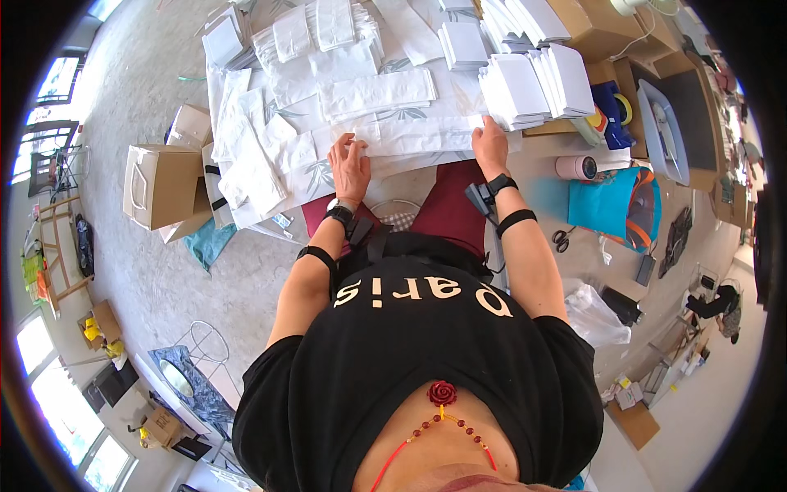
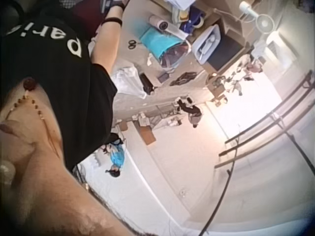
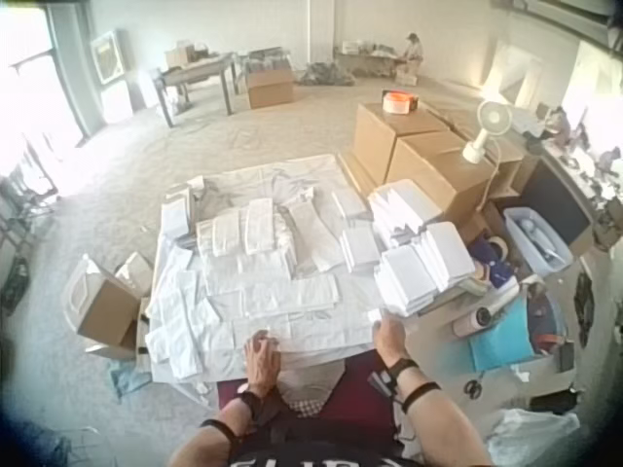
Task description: The person picks up, folds, and stacks paper slips onto a table, handling items one at a time by hand.
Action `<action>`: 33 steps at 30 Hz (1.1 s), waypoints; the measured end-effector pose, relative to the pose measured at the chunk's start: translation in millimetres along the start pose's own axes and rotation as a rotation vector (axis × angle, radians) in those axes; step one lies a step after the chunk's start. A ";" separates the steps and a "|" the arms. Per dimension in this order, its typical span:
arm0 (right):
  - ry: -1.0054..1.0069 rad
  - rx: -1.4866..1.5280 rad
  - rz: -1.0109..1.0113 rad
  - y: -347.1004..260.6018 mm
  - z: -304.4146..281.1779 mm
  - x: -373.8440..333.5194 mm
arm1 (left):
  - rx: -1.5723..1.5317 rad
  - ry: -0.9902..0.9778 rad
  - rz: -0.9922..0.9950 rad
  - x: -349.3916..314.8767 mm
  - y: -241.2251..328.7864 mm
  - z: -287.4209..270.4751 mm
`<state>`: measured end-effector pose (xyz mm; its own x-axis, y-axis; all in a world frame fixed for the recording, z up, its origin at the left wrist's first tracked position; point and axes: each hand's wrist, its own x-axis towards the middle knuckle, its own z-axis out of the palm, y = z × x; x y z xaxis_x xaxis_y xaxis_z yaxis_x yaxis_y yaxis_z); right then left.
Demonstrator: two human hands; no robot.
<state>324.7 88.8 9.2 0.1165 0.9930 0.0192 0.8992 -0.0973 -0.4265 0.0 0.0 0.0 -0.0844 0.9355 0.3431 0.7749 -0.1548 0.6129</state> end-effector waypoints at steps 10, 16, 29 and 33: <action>0.138 -0.092 -0.142 -23.5 -10.1 -14.6 | 0.011 0.021 0.010 1.3 1.9 0.7; 0.150 -0.074 -0.149 -18.2 -3.4 -12.9 | 0.006 0.025 0.016 1.8 1.0 2.2; 0.147 -0.039 -0.166 -16.3 -4.1 -11.0 | 0.020 0.021 0.022 1.5 0.0 1.1; 0.158 -0.034 -0.169 -17.1 -5.1 -10.9 | 0.019 0.024 0.027 1.1 -0.6 1.1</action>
<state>310.2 79.3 20.9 0.0253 0.9727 0.2308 0.9249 0.0649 -0.3747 0.1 1.5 -0.7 -0.0783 0.9231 0.3766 0.7891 -0.1735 0.5893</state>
